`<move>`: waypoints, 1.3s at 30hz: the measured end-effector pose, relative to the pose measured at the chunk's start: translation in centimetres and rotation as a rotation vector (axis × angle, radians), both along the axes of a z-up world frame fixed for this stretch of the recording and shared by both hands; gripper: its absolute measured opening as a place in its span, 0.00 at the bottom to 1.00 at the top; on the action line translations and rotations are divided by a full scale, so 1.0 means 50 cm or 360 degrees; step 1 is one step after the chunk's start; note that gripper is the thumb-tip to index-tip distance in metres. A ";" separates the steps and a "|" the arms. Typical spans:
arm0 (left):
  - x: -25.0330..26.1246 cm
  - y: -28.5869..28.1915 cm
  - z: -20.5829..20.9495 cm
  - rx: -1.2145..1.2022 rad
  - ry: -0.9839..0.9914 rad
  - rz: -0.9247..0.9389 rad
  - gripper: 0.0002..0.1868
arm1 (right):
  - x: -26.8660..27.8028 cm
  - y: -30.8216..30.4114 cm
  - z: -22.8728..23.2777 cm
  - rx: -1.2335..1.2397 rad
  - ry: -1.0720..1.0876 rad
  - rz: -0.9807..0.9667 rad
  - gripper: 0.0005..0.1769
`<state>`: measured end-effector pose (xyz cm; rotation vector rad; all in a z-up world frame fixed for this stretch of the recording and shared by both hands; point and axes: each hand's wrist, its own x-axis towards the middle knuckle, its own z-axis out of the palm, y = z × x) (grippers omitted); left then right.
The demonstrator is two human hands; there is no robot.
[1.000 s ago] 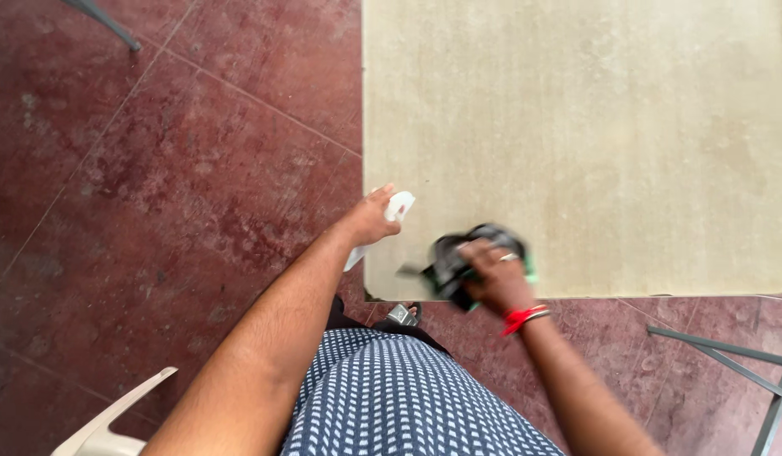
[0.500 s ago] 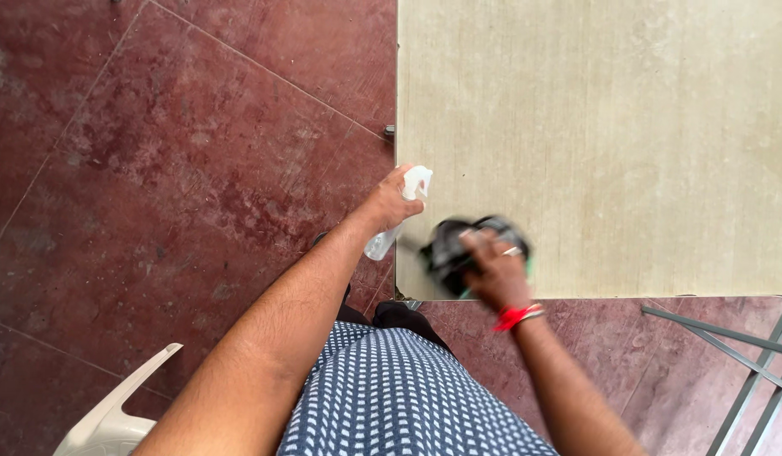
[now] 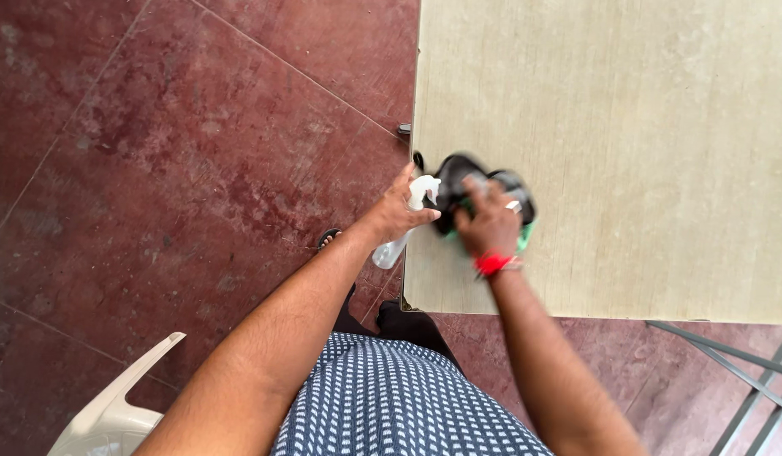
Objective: The person cleans a dark table surface using a spray bottle and a green cloth. They then move to a light-colored table and repeat the process, spraying the surface and wiping it down with the cloth.
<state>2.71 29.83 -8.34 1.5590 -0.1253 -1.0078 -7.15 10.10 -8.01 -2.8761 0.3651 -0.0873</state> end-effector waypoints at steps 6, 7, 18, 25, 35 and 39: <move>-0.003 -0.006 -0.001 0.0210 -0.0047 -0.0111 0.64 | -0.198 0.042 0.088 0.0011 0.0136 0.0403 0.31; 0.001 -0.010 -0.002 0.0302 -0.0115 -0.0171 0.63 | -0.233 0.021 0.098 -0.0016 0.0132 0.0411 0.32; 0.025 -0.035 0.019 0.0269 -0.0354 -0.0409 0.54 | -0.267 0.086 0.072 -0.0027 0.0061 0.0153 0.33; 0.051 -0.023 0.000 0.0262 -0.0255 -0.0507 0.58 | -0.065 0.072 0.079 0.0110 0.0258 0.0219 0.30; 0.122 -0.022 0.038 0.0585 -0.0744 -0.0967 0.38 | -0.296 0.005 0.087 0.0080 0.0392 -0.0623 0.34; 0.144 -0.049 0.086 0.0732 -0.0883 -0.1056 0.38 | -0.284 -0.005 0.076 0.0083 0.0393 -0.0693 0.35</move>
